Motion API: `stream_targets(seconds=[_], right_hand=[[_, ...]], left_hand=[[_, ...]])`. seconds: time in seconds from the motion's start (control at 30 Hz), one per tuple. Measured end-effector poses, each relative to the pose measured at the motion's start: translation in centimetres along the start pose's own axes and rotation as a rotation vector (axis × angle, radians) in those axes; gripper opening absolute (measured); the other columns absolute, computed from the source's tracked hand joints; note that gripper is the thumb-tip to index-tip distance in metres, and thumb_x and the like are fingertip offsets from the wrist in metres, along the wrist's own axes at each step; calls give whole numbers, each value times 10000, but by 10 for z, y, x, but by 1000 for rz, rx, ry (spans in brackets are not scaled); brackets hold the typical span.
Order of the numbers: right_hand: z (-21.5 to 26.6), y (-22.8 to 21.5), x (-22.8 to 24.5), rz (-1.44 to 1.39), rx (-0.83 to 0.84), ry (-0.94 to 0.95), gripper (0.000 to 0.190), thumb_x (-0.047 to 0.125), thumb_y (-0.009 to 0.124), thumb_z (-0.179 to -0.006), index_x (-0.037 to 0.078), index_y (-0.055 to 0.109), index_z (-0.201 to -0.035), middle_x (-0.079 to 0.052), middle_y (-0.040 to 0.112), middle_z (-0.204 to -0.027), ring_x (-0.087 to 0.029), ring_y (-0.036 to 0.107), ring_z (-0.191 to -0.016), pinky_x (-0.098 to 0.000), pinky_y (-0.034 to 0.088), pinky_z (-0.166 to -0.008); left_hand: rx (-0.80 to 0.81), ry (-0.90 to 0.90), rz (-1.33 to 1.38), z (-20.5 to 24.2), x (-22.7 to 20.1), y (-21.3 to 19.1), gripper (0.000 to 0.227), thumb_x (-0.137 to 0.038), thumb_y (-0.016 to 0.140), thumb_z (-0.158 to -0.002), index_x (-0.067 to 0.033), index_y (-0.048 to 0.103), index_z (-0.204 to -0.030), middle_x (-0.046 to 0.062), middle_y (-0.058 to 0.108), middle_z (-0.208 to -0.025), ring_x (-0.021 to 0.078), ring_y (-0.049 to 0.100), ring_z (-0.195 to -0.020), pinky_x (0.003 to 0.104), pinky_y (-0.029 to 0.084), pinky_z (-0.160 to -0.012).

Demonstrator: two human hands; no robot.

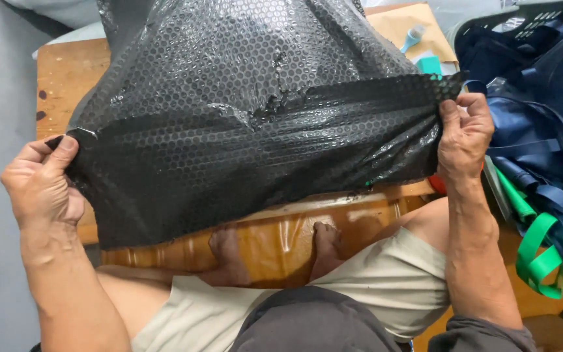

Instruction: Wrapping a green foam piece in black bubble wrap and securing it with tape using a dispenser.

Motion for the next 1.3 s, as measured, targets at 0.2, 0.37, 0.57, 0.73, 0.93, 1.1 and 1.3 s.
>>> stream_targets(seconds=[0.2, 0.37, 0.57, 0.73, 0.93, 1.1, 1.3], right_hand=[[31, -32, 19, -185, 44, 103, 62, 77, 566, -1147, 127, 529, -1149, 1, 630, -1114, -45, 578, -933, -163, 502, -906], [104, -100, -7, -563, 131, 147, 96, 103, 551, -910, 95, 591, -997, -46, 660, -927, -141, 614, -797, -290, 528, -884], [116, -96, 21, -325, 1065, 500, 680, 491, 967, -794, -107, 791, -1064, -240, 868, -1030, -322, 841, -910, -421, 643, -820], [94, -44, 34, -186, 317, 572, 401, 225, 629, -872, -79, 645, -1132, -215, 724, -1038, -296, 723, -887, -348, 579, -798], [82, -13, -51, 135, 96, 518, 217, 101, 696, -1026, -43, 604, -1160, -177, 650, -927, -232, 676, -775, -354, 598, -590], [73, -17, -100, 787, 77, 291, 337, 128, 809, -858, 16, 682, -1149, -175, 657, -979, -341, 703, -878, -525, 597, -700], [70, -21, -131, 828, 95, 456, 368, 352, 836, -807, 145, 743, -1097, -52, 734, -892, -336, 717, -923, -506, 544, -836]], left_hand=[[108, 31, 58, 65, -25, -41, 187, -73, 626, -1091, -157, 505, -1207, 109, 685, -1382, 148, 713, -1242, 230, 640, -1096], [850, 238, 344, 130, 5, -124, 205, -257, 662, -1071, -115, 569, -1186, 95, 824, -826, 263, 849, -800, 505, 603, -982], [440, -389, -335, 182, 7, -160, 684, -62, 653, -676, 50, 650, -1351, 354, 878, -880, 431, 868, -923, 536, 641, -914], [171, -232, -548, 142, -7, -39, 489, 156, 668, -830, 97, 575, -1307, 231, 679, -1075, 288, 656, -955, 354, 526, -875], [109, -311, -416, 127, 46, 21, 628, -218, 729, -970, 153, 428, -1377, 298, 627, -1065, 336, 661, -819, 444, 574, -667], [-7, -460, 7, 141, 84, 37, 608, -397, 748, -934, 15, 499, -1305, 201, 648, -1046, 390, 720, -922, 663, 611, -775], [-62, -408, 150, 142, 94, 47, 383, -129, 842, -827, -49, 642, -1144, 163, 735, -1004, 323, 760, -882, 565, 658, -742]])
Point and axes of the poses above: each hand's wrist, its own z-axis away from the middle knuckle, its own y-axis out of the palm, x = y × z, the point moved 3 cm from there along -z, towards the middle knuckle
